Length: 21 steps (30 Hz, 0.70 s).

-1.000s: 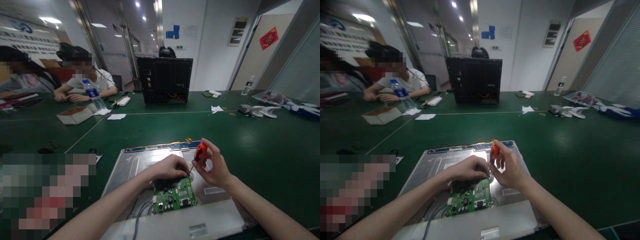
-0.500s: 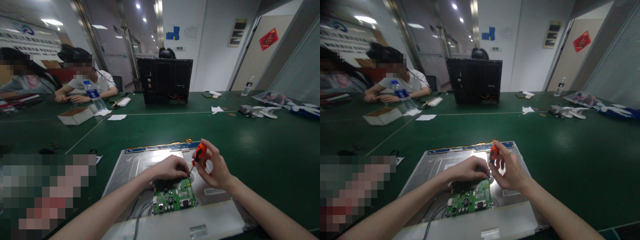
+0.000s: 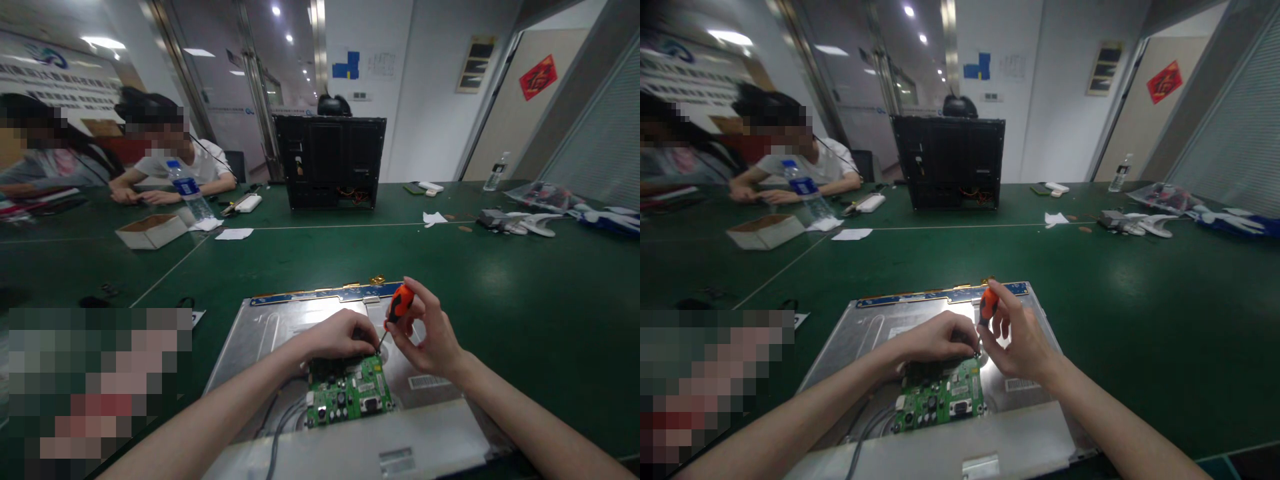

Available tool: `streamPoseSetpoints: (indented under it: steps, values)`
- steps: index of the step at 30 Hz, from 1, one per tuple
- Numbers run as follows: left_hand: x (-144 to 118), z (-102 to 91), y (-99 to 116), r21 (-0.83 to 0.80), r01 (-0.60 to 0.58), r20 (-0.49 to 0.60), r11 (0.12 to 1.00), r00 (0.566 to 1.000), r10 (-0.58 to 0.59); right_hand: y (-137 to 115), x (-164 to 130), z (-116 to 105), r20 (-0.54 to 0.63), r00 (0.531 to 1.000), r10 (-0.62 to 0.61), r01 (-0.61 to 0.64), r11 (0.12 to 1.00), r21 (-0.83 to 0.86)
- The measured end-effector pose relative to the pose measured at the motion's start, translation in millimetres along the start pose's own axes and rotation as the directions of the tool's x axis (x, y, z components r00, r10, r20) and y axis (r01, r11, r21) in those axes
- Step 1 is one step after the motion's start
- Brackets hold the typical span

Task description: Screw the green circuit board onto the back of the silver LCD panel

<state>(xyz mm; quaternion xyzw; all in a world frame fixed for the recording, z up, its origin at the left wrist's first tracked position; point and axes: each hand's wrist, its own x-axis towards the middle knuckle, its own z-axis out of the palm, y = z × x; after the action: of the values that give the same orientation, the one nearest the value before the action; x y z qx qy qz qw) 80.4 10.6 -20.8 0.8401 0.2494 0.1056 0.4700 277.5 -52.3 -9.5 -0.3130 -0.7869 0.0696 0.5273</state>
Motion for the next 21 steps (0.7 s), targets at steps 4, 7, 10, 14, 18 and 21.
streamPoseSetpoints:
  steps: [4, 7, 10, 14, 18, 21]
  values:
    - [0.0, -0.7, 1.3, 0.007, -0.006, 0.005, 1.000, 1.000, 0.006, 0.8, 0.2, 0.3, -0.014, 1.000, -0.020, 0.020, 0.999, -0.028]
    - [-0.5, -1.6, 3.6, 0.020, -0.008, 0.003, 1.000, 1.000, 0.008, 1.3, 0.5, 0.5, -0.008, 1.000, -0.030, 0.030, 0.998, -0.049]
    - [-0.8, -1.7, 4.7, 0.019, -0.005, 0.002, 1.000, 1.000, 0.005, 1.4, 0.5, 0.6, -0.006, 1.000, -0.030, 0.029, 0.998, -0.053]
    - [-0.1, -1.2, 2.9, 0.006, -0.007, 0.005, 1.000, 1.000, 0.007, 0.1, 0.5, -1.0, 0.013, 1.000, -0.028, 0.028, 0.999, -0.016]
    - [0.9, -1.3, 1.0, 0.009, -0.005, 0.014, 1.000, 1.000, 0.005, -2.7, 1.9, -3.7, 0.037, 0.999, -0.027, 0.027, 0.999, 0.018]
    - [0.7, -1.3, 1.5, 0.010, -0.002, 0.006, 1.000, 1.000, 0.002, -3.9, 2.9, -4.1, 0.031, 0.999, -0.022, 0.022, 1.000, 0.011]
